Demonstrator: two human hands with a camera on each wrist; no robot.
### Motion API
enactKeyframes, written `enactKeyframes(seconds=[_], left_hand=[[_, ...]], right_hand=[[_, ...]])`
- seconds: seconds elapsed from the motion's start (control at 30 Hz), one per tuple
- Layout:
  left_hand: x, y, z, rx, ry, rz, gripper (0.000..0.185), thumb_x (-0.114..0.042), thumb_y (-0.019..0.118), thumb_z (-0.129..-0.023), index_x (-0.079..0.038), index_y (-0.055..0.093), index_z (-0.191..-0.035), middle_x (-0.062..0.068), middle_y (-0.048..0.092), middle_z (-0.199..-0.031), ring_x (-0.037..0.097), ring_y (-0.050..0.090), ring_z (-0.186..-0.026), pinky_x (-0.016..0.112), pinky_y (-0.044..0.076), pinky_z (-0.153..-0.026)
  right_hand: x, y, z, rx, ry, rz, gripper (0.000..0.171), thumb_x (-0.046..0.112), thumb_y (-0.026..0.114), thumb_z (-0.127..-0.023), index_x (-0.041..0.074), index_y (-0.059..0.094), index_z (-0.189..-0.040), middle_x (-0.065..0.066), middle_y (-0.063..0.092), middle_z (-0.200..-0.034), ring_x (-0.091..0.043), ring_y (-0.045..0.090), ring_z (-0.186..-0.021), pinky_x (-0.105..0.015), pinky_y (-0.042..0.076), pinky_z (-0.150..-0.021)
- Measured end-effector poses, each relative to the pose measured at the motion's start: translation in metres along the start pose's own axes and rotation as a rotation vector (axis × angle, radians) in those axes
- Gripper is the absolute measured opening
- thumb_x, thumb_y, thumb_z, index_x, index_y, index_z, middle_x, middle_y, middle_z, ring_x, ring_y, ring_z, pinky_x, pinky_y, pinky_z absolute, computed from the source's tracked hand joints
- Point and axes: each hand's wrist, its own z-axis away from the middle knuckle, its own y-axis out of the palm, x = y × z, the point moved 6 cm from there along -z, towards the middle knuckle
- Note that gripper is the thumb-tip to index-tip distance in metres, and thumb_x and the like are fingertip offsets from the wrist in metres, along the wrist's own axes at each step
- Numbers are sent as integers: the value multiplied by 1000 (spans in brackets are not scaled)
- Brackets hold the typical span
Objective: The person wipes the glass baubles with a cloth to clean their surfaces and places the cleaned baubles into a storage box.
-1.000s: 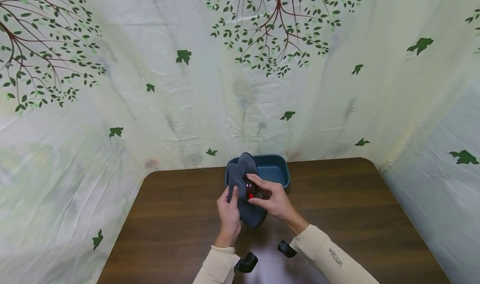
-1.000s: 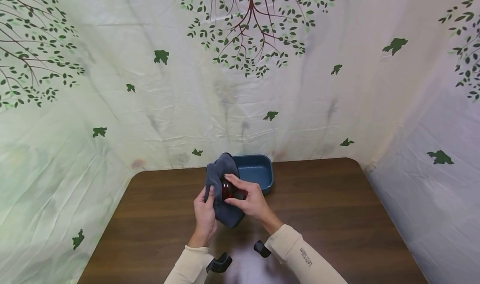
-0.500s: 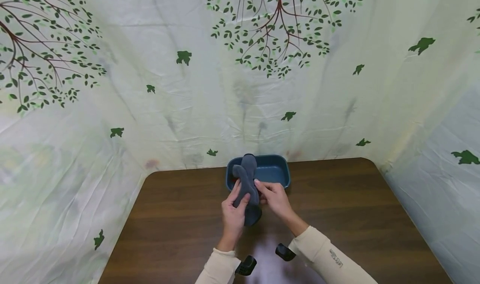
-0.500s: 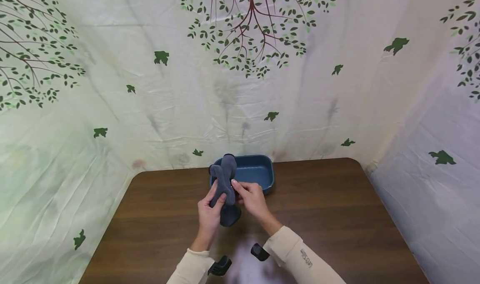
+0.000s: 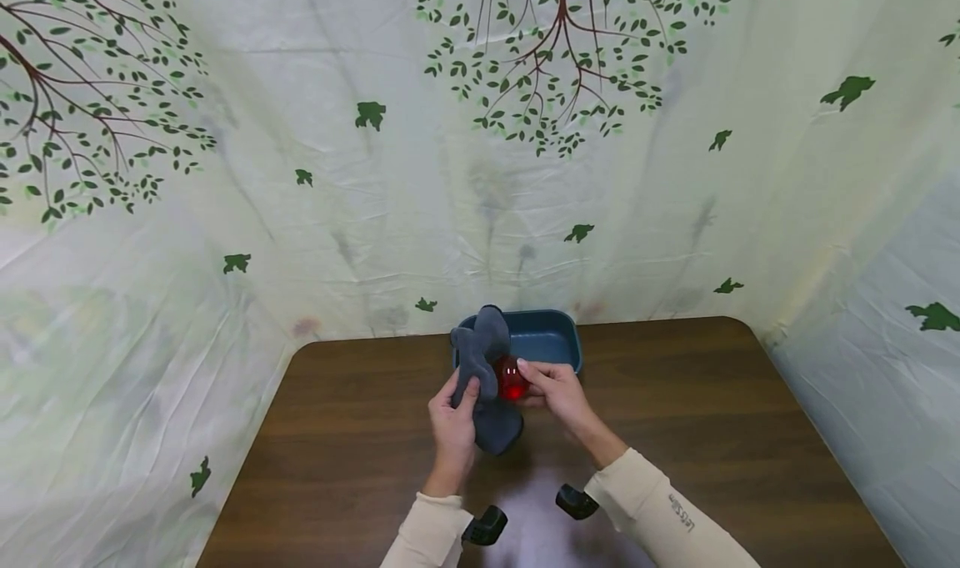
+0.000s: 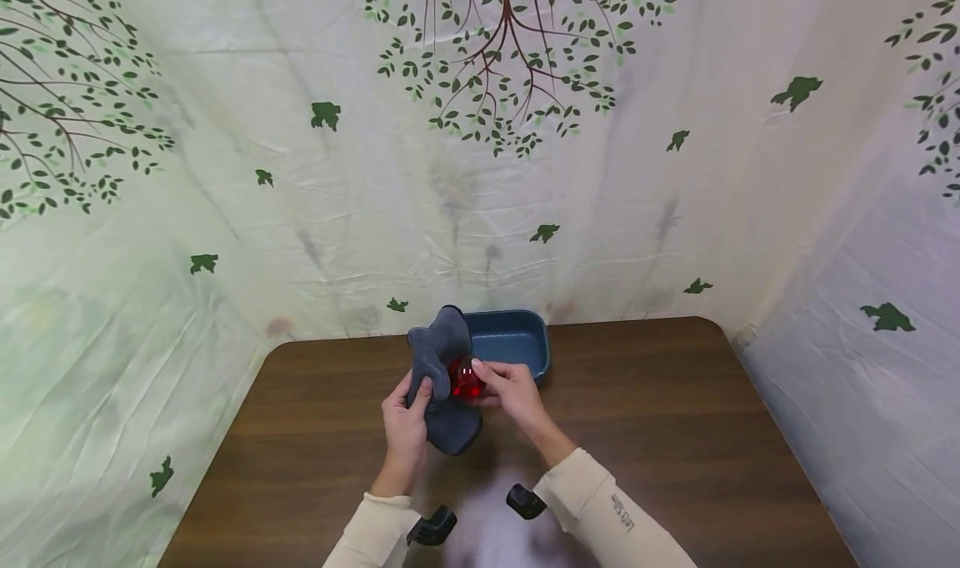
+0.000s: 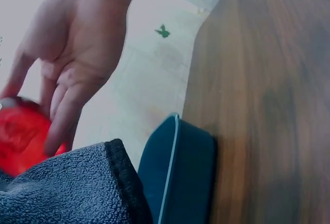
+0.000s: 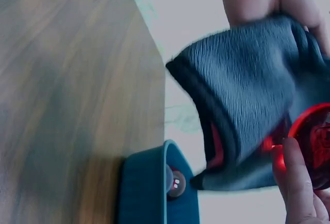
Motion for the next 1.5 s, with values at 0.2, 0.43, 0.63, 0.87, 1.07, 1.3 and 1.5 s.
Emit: enactKeyframes(seconds=[0.2,0.43,0.63,0.87,1.07,1.3,1.5], left_hand=[[-5,-18,-11,-36,24,-7,38,-3,65,-90,14,56,-123,-6,71,-102,9,66,-93,23,53,-82],[-5,-60,-29,-87,78,-159,39,0,64,-91,8,56,-128,7,67,-117,4,64,-100,19,51,-85],[-13,-81,-39,-63,226,-377,37,9,66,-86,12,59,-122,28,57,-124,15,60,-114,12,44,-91],[2,-104,-45,-54,372,-580,37,13,70,-79,10,65,-115,25,62,-120,36,58,-111,8,40,-92],[15,-114,-43,0,471,-838,38,8,75,-77,0,70,-114,19,65,-118,39,62,-106,21,45,-94],[35,-116,-38,99,510,-999,41,5,75,-76,-4,71,-115,20,65,-118,41,63,-103,54,51,-82],[49,-117,-34,130,518,-1069,41,3,77,-75,-6,72,-114,20,66,-116,43,63,-102,55,51,-81]], right_hand=[[0,-16,-5,-32,-13,-72,46,21,61,-96,-16,56,-123,-14,71,-100,-19,71,-82,-38,56,-78],[-2,-37,-15,-124,-16,-95,44,16,61,-96,-16,54,-125,-16,70,-103,-22,71,-86,-37,56,-77],[-9,-54,-24,-212,-1,-30,44,15,63,-95,-13,55,-127,-19,68,-107,-22,71,-86,-35,55,-77],[-18,-70,-35,-246,-12,38,43,13,67,-92,-9,57,-128,-23,66,-112,-20,69,-84,-41,53,-83],[-27,-81,-43,-247,-34,147,50,8,70,-88,-10,53,-131,-29,60,-121,-12,66,-92,-36,52,-87],[-35,-89,-48,-250,-97,343,52,10,73,-86,-9,54,-130,-28,61,-121,-31,62,-111,-27,53,-85],[-44,-94,-49,-277,-137,486,57,14,76,-84,-7,54,-131,-26,62,-121,-34,61,-110,-40,53,-87]])
